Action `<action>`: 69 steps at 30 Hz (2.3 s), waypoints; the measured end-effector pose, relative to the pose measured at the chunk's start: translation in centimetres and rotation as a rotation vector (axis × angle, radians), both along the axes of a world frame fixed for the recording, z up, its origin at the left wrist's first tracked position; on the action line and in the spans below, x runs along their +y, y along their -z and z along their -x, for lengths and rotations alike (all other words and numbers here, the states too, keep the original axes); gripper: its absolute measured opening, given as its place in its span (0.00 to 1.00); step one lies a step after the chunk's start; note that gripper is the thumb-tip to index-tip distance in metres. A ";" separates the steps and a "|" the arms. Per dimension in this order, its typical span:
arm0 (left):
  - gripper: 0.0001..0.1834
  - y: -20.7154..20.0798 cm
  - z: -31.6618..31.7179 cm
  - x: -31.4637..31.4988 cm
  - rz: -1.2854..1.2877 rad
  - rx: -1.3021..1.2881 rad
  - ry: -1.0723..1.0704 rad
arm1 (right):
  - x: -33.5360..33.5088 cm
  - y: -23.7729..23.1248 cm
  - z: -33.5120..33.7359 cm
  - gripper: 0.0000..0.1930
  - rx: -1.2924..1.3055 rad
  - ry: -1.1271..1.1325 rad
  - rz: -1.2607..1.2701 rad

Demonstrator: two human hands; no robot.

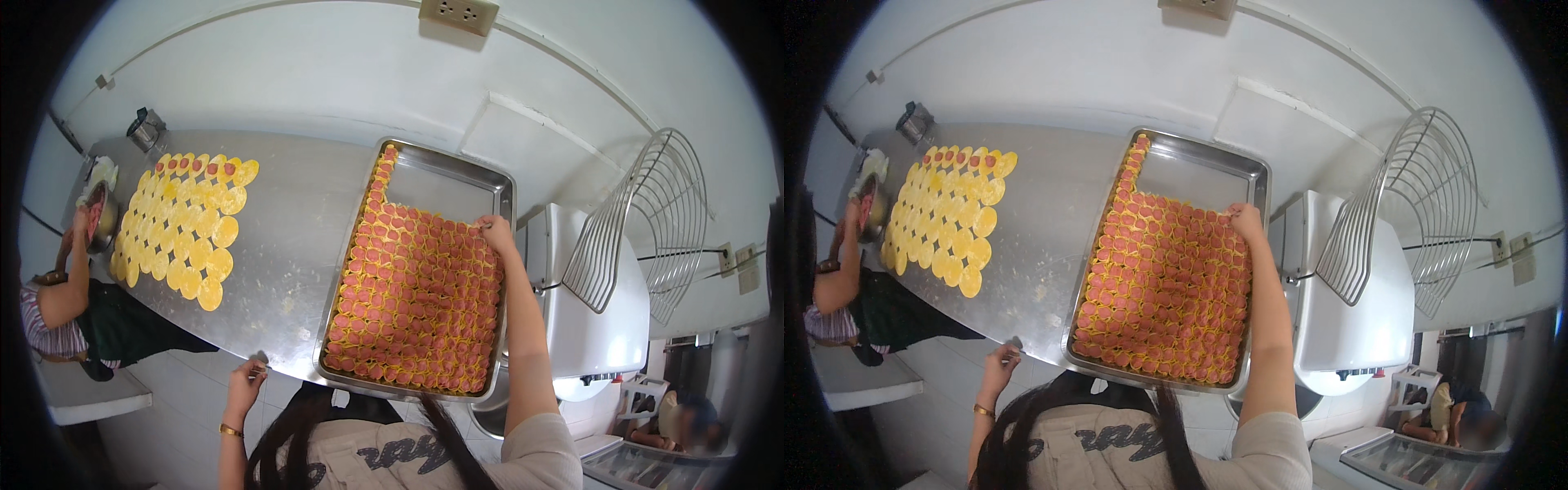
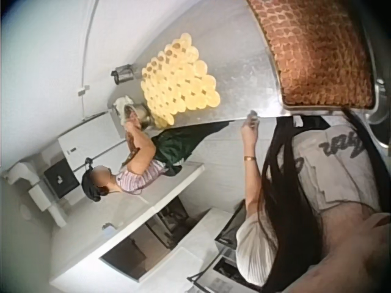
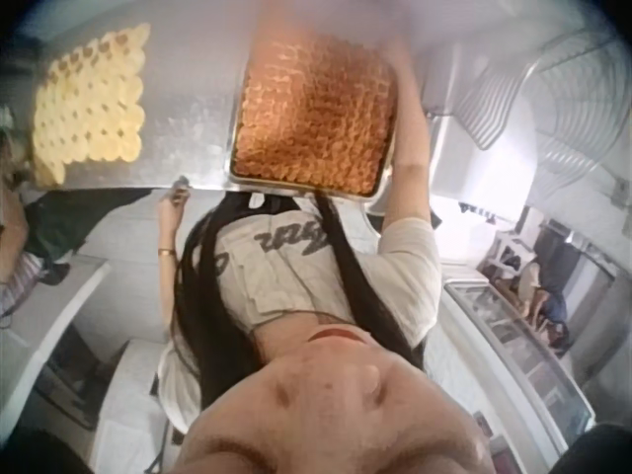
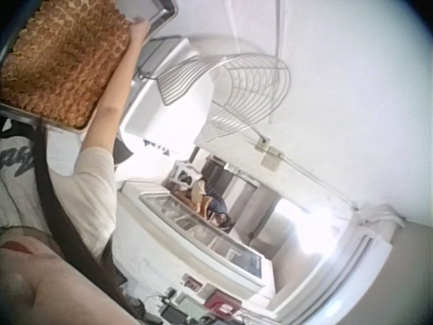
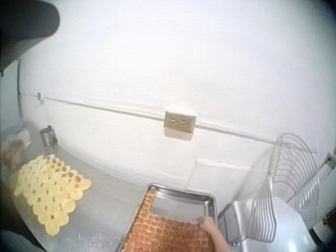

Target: The person places small red filling onto round yellow dough discs, folds them into half-moon shapes, and arranges them on a metal tray. Another person works alongside, preparing additional dough discs.

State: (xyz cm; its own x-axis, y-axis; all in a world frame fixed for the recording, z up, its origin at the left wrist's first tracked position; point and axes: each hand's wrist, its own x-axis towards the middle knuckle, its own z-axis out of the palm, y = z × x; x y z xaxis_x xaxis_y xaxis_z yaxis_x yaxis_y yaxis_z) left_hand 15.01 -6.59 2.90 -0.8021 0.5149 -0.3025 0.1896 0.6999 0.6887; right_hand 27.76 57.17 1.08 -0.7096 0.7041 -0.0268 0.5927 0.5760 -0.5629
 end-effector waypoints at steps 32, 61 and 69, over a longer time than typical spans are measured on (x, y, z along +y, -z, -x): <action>0.10 -2.1 6.9 -2.2 0.002 0.036 -0.021 | 5.1 3.7 1.4 0.22 -0.060 0.026 -0.018; 0.12 6.7 75.2 -3.0 0.164 0.591 -0.559 | -36.6 -10.1 19.4 0.11 0.182 0.173 0.423; 0.14 6.6 77.4 -3.5 -0.247 0.314 -0.516 | -38.8 -10.9 21.6 0.11 0.182 0.181 0.399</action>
State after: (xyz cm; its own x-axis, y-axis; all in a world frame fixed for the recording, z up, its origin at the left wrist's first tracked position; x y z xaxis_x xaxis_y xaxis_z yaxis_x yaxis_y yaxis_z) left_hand -62.41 -10.12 -3.70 -0.9958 0.0648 0.0646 0.0903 0.5828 0.8076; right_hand 6.18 18.32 12.02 -0.5944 0.7770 -0.2072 0.5353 0.1900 -0.8230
